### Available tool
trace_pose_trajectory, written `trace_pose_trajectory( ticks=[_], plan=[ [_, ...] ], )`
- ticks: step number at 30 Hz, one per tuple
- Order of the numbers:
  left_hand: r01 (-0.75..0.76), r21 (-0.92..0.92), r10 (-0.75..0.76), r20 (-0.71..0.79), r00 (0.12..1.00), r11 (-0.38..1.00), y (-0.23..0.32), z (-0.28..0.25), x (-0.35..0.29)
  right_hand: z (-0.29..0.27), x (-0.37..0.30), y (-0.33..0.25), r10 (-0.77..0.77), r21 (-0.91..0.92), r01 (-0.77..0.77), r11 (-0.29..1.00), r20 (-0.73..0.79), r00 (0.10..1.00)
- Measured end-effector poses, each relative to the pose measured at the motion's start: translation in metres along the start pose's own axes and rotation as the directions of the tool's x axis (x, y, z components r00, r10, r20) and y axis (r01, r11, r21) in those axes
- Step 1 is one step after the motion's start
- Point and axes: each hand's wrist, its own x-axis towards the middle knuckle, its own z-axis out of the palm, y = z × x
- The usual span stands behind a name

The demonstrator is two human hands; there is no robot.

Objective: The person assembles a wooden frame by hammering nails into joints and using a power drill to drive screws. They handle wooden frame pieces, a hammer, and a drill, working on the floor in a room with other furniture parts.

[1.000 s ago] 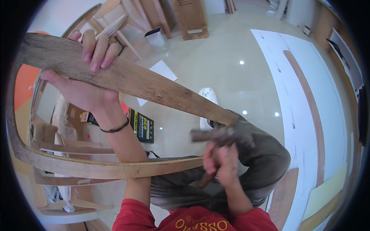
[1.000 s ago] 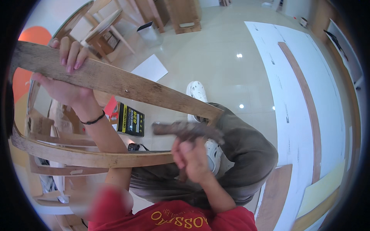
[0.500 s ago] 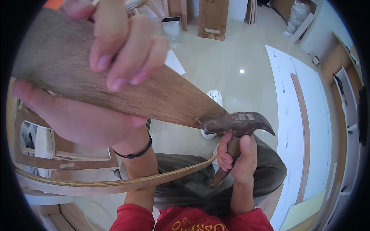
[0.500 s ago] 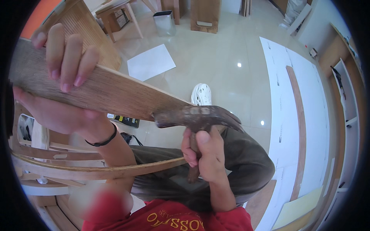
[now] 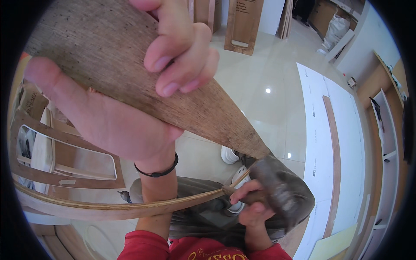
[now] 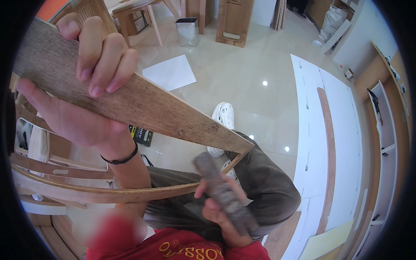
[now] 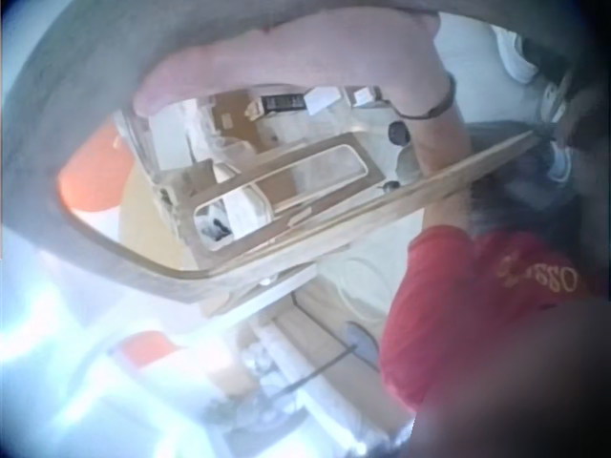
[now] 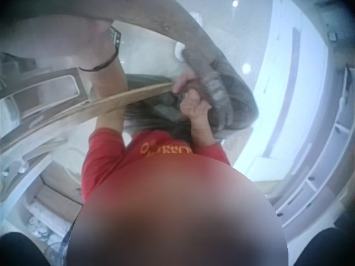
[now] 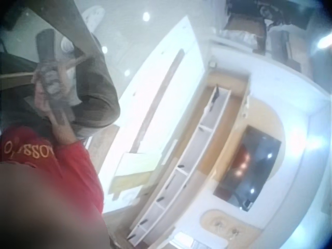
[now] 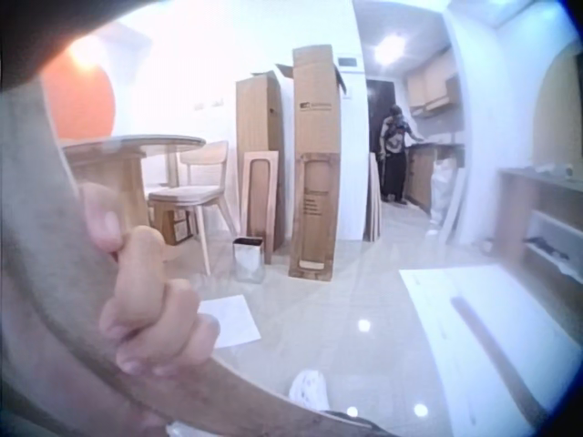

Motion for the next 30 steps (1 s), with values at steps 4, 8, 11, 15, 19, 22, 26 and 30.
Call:
trace_pose_trajectory(
  ticks=[4,8,11,15,19,22,26,30],
  plan=[
    [-0.004,0.043,0.007,-0.063,0.998,0.999,0.001,0.01,-0.001,0.0,0.006,0.01,-0.179,-0.345,0.206,0.916,0.109,0.978],
    [0.016,0.064,-0.017,0.008,1.0,0.998,0.003,0.007,0.001,0.01,0.014,0.007,-0.15,-0.419,0.165,0.893,0.068,0.986],
    [0.014,0.046,-0.014,-0.004,1.0,0.999,-0.001,0.003,0.0,0.002,0.011,0.007,0.009,-0.379,0.023,0.925,0.083,0.997],
    [0.013,0.052,-0.013,0.005,1.0,0.999,0.004,0.001,0.0,-0.009,-0.017,0.018,-0.065,-0.108,0.066,0.992,0.013,0.998],
    [0.011,0.074,-0.008,-0.038,0.999,0.997,0.001,0.009,0.001,-0.02,-0.011,0.014,-0.105,0.135,0.088,0.987,0.125,0.987],
    [0.022,0.094,-0.012,-0.111,0.994,0.995,-0.003,0.012,0.001,0.0,0.002,0.014,-0.006,-0.225,0.012,0.974,0.029,1.0],
    [0.036,0.013,-0.036,0.019,0.999,0.999,-0.019,0.007,0.002,-0.013,-0.011,0.011,-0.117,-0.072,0.113,0.991,-0.055,0.992],
    [0.062,0.028,-0.064,0.076,0.995,0.998,-0.01,0.005,0.003,-0.004,-0.025,-0.003,-0.326,0.153,0.36,0.92,-0.207,0.922]
  ],
)
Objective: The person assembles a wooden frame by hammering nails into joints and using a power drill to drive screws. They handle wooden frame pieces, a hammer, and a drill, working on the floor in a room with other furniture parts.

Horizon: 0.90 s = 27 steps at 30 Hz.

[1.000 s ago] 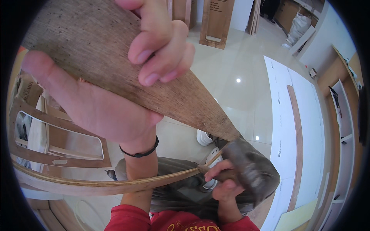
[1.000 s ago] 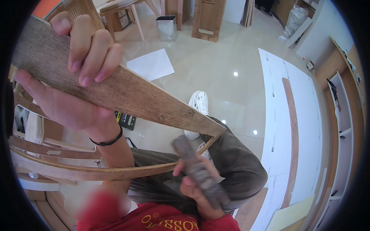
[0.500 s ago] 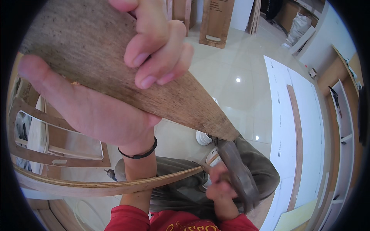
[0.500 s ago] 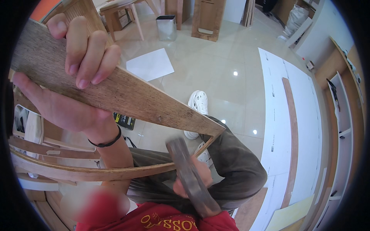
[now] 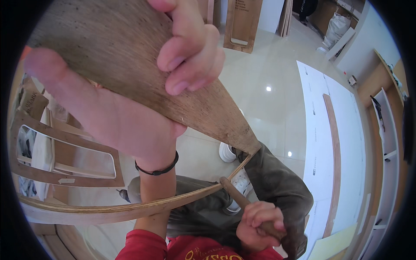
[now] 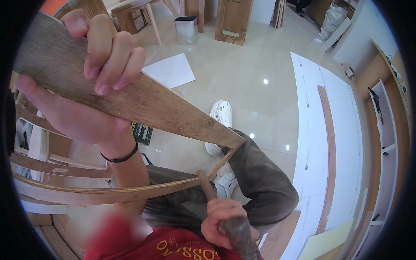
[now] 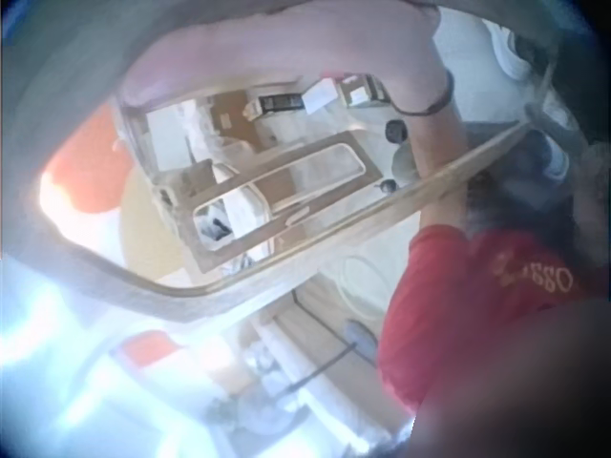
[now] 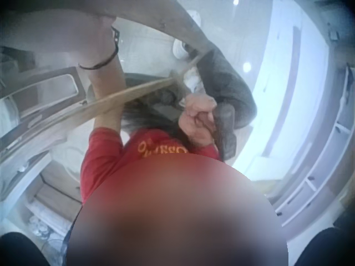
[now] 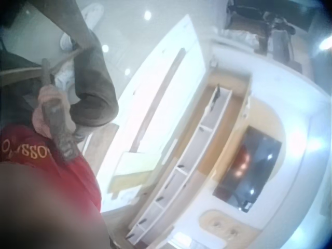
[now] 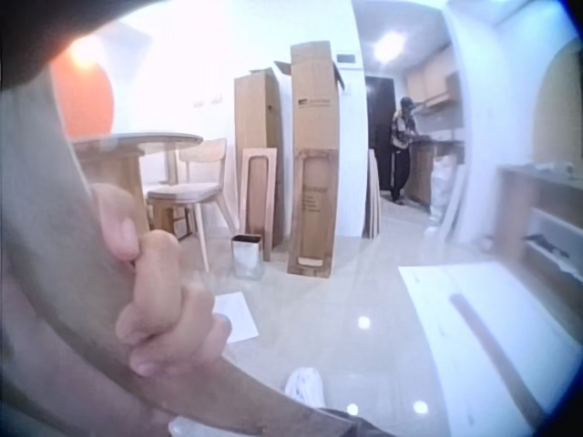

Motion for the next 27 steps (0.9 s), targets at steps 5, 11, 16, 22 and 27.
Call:
trace_pose_trajectory(
  ticks=[5,11,16,22,27],
  plan=[
    [0.007,0.052,-0.007,0.003,1.0,0.999,-0.003,0.019,0.005,-0.007,-0.017,0.035,0.451,-0.535,-0.346,0.771,0.074,0.89],
    [-0.031,0.035,0.033,-0.046,0.998,0.999,0.0,0.017,0.004,-0.01,0.004,0.0,0.14,0.077,-0.143,0.987,0.041,0.989],
    [-0.038,0.067,0.044,-0.097,0.994,0.997,0.017,0.022,0.001,-0.003,0.015,-0.02,0.575,0.007,-0.587,0.809,0.193,0.795],
    [0.026,0.042,-0.026,-0.009,1.0,0.999,-0.001,0.025,0.012,-0.003,0.002,0.017,0.284,-0.224,-0.271,0.936,0.028,0.958],
    [-0.062,0.081,0.077,-0.197,0.977,0.995,-0.01,0.028,0.011,-0.018,0.012,-0.034,0.218,-0.249,-0.203,0.947,0.034,0.975]
  ],
)
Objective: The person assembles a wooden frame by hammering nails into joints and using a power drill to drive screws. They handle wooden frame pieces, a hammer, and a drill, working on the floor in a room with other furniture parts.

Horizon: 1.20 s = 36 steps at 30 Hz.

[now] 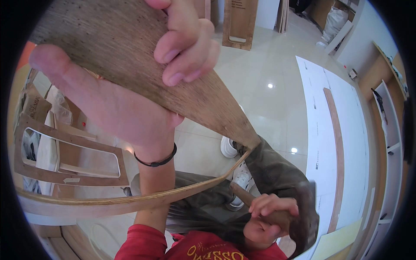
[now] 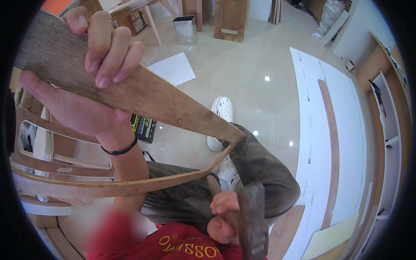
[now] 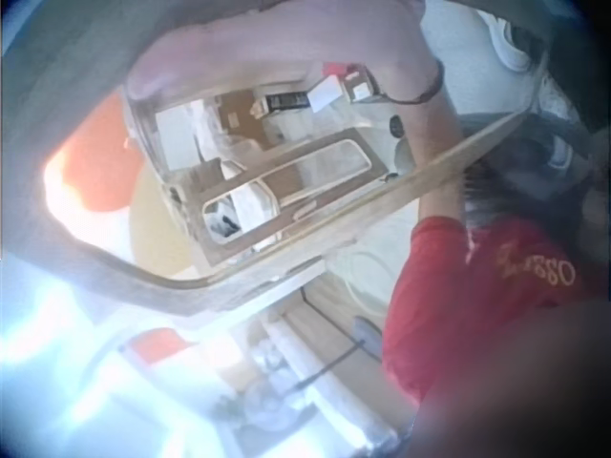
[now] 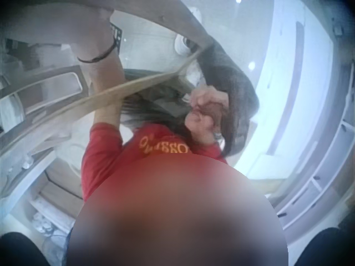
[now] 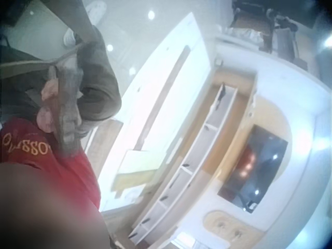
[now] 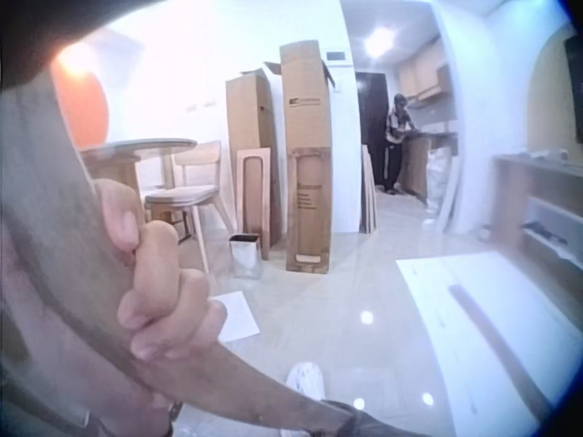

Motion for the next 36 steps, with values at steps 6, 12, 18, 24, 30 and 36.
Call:
trace_pose_trajectory(
  ticks=[6,12,18,24,30,36],
  plan=[
    [-0.085,0.015,0.084,0.066,0.994,0.996,-0.002,-0.013,0.01,-0.008,-0.002,0.011,0.173,-0.171,-0.148,0.974,0.144,0.974],
    [-0.082,0.011,0.082,0.031,0.996,0.997,-0.001,-0.015,0.014,-0.018,-0.03,0.023,0.155,-0.234,-0.089,0.968,0.279,0.948],
    [-0.081,0.019,0.081,-0.007,0.997,0.997,0.007,-0.014,0.012,0.012,0.01,0.019,0.096,-0.167,-0.067,0.984,0.174,0.98],
    [-0.119,0.055,0.122,-0.054,0.991,0.991,0.015,-0.007,0.021,0.001,0.015,-0.022,0.171,-0.07,-0.167,0.984,0.067,0.983],
    [-0.127,0.033,0.13,-0.149,0.98,0.991,0.001,0.008,0.035,-0.012,0.004,-0.008,0.146,-0.209,-0.127,0.97,0.078,0.986],
    [-0.063,0.034,0.069,-0.201,0.977,0.997,-0.003,0.021,0.039,0.02,0.025,-0.013,-0.147,0.127,0.155,0.98,-0.066,0.987]
  ],
)
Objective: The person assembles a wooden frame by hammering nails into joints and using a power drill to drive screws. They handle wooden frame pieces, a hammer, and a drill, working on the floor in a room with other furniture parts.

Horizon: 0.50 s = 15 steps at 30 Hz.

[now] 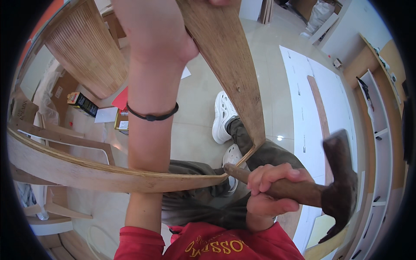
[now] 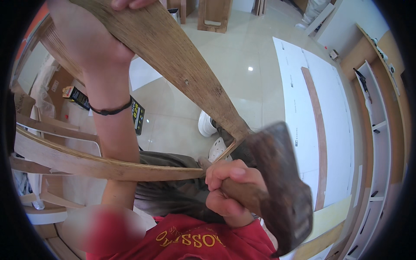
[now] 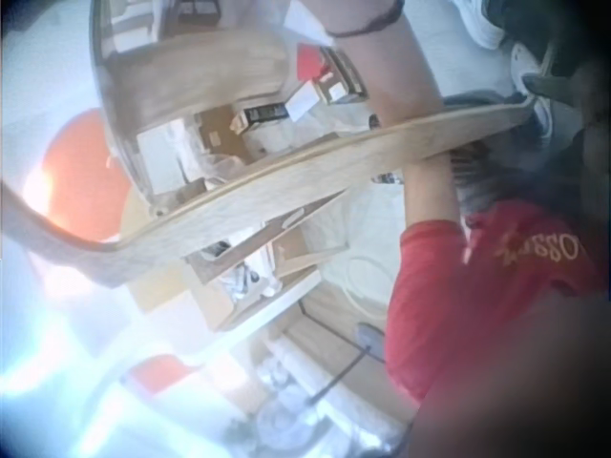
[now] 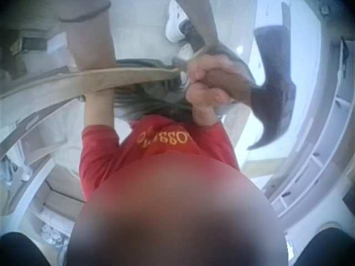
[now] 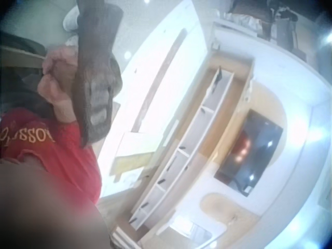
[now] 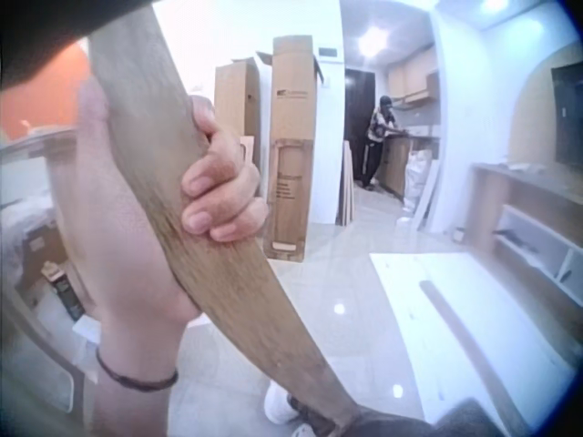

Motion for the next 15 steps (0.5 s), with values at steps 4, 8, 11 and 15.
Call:
trace_pose_trajectory(
  ticks=[4,8,11,15],
  plan=[
    [0.077,-0.171,-0.079,-0.003,0.997,0.982,-0.02,-0.013,0.005,-0.006,0.001,0.028,-0.109,-0.165,0.127,0.978,0.113,0.988],
    [0.109,-0.215,-0.11,0.007,0.994,0.97,-0.036,-0.017,-0.001,-0.008,-0.013,0.079,-0.01,-0.17,0.034,0.985,0.142,0.99],
    [0.12,-0.206,-0.121,0.005,0.993,0.971,-0.035,-0.024,-0.007,0.018,-0.02,0.087,0.067,-0.028,-0.069,0.997,-0.074,0.995],
    [0.12,-0.193,-0.125,-0.012,0.992,0.974,-0.028,-0.032,-0.011,0.03,-0.009,0.081,0.226,-0.044,-0.229,0.972,-0.061,0.972]
  ],
)
